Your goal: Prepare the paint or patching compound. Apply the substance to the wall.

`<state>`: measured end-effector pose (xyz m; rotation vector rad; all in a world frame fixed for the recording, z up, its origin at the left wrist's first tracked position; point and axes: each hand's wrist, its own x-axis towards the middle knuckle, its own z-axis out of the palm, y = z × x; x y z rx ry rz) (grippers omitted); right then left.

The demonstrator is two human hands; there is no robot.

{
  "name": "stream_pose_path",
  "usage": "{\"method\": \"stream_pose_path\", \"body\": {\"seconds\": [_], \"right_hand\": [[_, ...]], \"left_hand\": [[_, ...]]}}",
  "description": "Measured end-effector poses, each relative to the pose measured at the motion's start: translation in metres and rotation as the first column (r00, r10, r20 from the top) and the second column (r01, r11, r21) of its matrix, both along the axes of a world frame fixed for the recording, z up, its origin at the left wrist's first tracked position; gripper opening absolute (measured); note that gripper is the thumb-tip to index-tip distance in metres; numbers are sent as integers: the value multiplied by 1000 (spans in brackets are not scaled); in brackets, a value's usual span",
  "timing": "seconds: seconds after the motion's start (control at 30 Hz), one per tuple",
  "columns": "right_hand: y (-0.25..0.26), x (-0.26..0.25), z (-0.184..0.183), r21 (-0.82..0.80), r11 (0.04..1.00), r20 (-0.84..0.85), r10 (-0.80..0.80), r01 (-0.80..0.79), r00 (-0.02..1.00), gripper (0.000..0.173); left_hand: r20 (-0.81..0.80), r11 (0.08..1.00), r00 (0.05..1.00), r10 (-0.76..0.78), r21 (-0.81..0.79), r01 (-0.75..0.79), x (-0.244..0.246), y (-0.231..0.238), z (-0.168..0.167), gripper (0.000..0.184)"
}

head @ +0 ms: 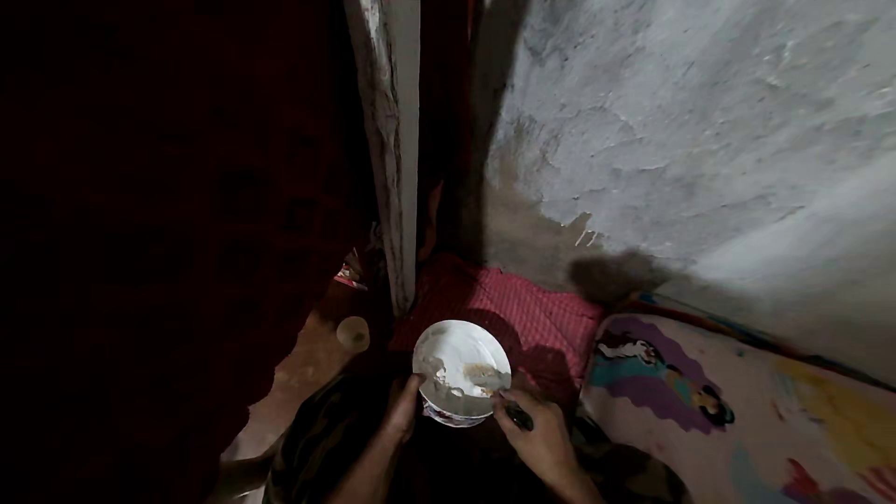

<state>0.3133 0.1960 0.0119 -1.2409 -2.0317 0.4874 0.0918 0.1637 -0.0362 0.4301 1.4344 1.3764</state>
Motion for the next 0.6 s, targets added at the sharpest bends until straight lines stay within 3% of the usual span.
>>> {"method": "stream_pose_path", "body": {"seconds": [0.07, 0.17, 0.27, 0.4, 0.5, 0.6], "right_hand": [[5, 4, 9, -100, 994, -147, -62, 47, 987, 26], [18, 6, 31, -401, 912, -417, -267, 88, 869, 21], [35, 6, 35, -652, 753, -479, -498, 87, 723, 26], [43, 10, 22, -798, 597, -516, -612, -77, 599, 39], [39, 11, 21, -776, 623, -526, -550, -101, 649, 31], [34, 17, 15, -619, 783, -493, -327, -61, 806, 22]], "left_hand": [[-6, 999, 1000, -28, -30, 28, 1, 1, -1, 34], [6, 997, 998, -64, -50, 64, 3, 1, 1, 35], [34, 996, 996, -76, -41, 78, 4, -1, 7, 35], [68, 994, 992, -108, -2, 109, 5, -1, 5, 41], [75, 994, 991, -110, 2, 110, 6, -2, 7, 40], [59, 996, 994, -92, 12, 91, 6, -3, 6, 37]]}}
